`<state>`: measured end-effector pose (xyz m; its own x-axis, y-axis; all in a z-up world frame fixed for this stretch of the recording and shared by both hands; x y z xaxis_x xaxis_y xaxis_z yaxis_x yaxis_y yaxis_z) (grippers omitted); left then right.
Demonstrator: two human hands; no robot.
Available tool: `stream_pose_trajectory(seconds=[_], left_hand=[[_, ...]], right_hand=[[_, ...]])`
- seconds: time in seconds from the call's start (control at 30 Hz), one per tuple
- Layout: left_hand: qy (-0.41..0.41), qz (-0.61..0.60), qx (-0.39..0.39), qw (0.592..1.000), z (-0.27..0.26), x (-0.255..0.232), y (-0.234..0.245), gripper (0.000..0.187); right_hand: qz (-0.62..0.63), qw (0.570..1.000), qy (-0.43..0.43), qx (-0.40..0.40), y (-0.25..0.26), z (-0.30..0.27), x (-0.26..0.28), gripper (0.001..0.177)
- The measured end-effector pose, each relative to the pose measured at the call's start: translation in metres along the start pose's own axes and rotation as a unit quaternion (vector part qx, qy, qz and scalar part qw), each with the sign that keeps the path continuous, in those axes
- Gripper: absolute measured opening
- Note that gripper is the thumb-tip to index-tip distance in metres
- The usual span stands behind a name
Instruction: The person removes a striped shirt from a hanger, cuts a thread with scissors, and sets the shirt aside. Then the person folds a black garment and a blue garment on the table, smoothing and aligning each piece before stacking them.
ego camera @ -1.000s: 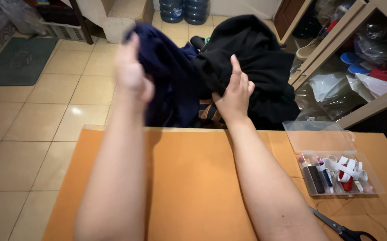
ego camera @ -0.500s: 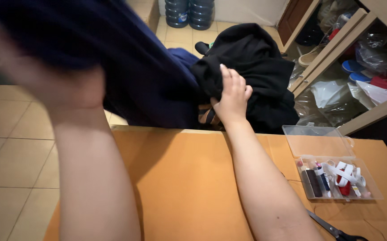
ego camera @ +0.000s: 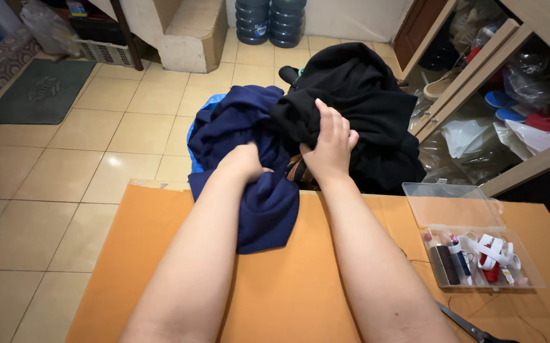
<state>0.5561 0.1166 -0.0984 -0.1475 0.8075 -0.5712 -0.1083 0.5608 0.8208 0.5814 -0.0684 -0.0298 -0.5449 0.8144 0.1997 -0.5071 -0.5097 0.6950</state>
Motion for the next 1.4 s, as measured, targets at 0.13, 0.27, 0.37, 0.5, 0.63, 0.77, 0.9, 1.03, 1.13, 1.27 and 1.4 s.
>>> stream_pose_trajectory(seconds=[0.13,0.27,0.37,0.5,0.63,0.77,0.9,1.03,1.13,1.27,1.4], left_hand=[[-0.014,-0.402,-0.173,0.899,0.021,0.026,0.043,0.026],[-0.097,-0.845,-0.093,0.518,0.002,0.011,0.120,0.016],[-0.344,-0.743,-0.139,0.556,-0.089,0.000,0.209,0.026],[-0.107,-0.487,-0.001,0.867,-0.135,-0.008,0.143,0.026],[0.008,-0.327,0.006,0.945,-0.140,-0.015,0.107,0.027],[-0.017,-0.405,-0.079,0.911,-0.142,-0.034,0.138,0.027],[-0.117,-0.567,-0.156,0.800,-0.171,-0.071,0.212,0.027],[-0.264,-0.686,-0.199,0.648,-0.241,-0.102,0.292,0.027],[-0.332,-0.717,-0.176,0.588,-0.288,-0.130,0.322,0.028],[-0.337,-0.735,-0.116,0.576,-0.322,-0.166,0.308,0.028],[-0.349,-0.743,-0.051,0.569,-0.345,-0.203,0.299,0.028]], right_hand=[[-0.002,1.000,0.003,-0.002,-0.001,0.000,0.000,0.099],[-0.009,1.000,0.002,-0.006,-0.002,0.000,-0.003,0.099],[-0.048,0.995,0.026,0.086,-0.024,-0.001,0.003,0.102],[-0.103,0.986,0.047,0.125,-0.032,-0.009,0.024,0.107],[-0.069,0.974,0.031,0.214,-0.018,-0.008,0.043,0.112],[-0.033,0.957,0.038,0.287,0.014,-0.022,0.066,0.119],[0.402,0.812,0.276,0.320,0.090,-0.069,0.156,0.118],[0.489,0.787,0.029,0.374,0.105,-0.122,0.178,0.073],[0.834,0.387,-0.219,0.327,0.140,-0.114,0.161,0.056],[0.776,0.609,-0.010,0.164,0.253,-0.081,0.098,0.054],[0.666,0.737,-0.068,0.093,0.328,-0.084,0.049,0.051]])
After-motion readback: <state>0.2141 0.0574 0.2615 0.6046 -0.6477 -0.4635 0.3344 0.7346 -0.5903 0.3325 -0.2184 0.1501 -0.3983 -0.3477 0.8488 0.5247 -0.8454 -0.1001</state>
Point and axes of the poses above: each hand's wrist, its own z-axis towards the middle knuckle, its own y-axis out of the back of the hand, x = y × z, the point moved 9 cm from there along z, towards the middle knuckle, and after that the axes turned 9 degrees about -z, right-handed, at the moved point
